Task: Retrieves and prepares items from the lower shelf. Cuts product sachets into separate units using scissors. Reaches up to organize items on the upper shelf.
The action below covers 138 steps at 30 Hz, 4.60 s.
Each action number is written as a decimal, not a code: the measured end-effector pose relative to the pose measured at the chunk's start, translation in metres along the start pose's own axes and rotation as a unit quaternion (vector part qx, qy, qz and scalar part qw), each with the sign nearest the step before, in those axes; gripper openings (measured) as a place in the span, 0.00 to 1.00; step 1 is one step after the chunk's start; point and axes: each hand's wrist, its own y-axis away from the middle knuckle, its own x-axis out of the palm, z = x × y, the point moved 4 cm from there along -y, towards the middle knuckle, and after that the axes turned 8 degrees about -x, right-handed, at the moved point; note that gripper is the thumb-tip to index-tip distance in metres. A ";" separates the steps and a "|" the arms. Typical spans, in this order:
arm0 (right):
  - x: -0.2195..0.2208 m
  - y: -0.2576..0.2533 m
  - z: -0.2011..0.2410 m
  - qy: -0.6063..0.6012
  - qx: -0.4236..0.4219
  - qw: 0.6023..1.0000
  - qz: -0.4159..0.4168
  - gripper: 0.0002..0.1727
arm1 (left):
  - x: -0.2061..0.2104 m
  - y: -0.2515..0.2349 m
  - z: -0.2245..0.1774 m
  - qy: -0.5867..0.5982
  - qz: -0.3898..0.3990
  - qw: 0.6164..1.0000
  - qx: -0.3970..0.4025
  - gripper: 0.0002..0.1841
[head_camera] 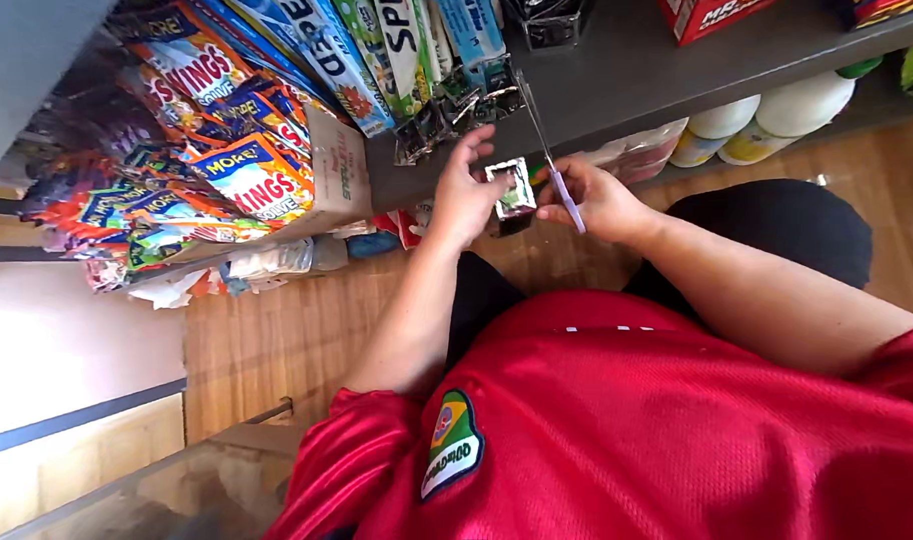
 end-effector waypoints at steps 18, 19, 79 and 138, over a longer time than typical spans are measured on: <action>-0.034 0.002 0.019 -0.106 0.090 0.989 -0.047 0.21 | 0.014 0.022 0.003 0.088 0.042 0.993 0.073 0.29; -0.038 0.004 0.023 -0.066 0.098 0.993 0.011 0.22 | 0.002 0.021 0.000 0.084 0.029 0.994 0.066 0.30; -0.024 0.016 0.024 -0.054 0.124 0.953 0.272 0.17 | -0.020 0.031 -0.002 0.138 0.197 0.970 0.046 0.35; -0.015 0.014 0.023 -0.072 0.086 0.967 0.229 0.15 | 0.006 0.033 0.007 0.173 0.302 0.936 0.040 0.39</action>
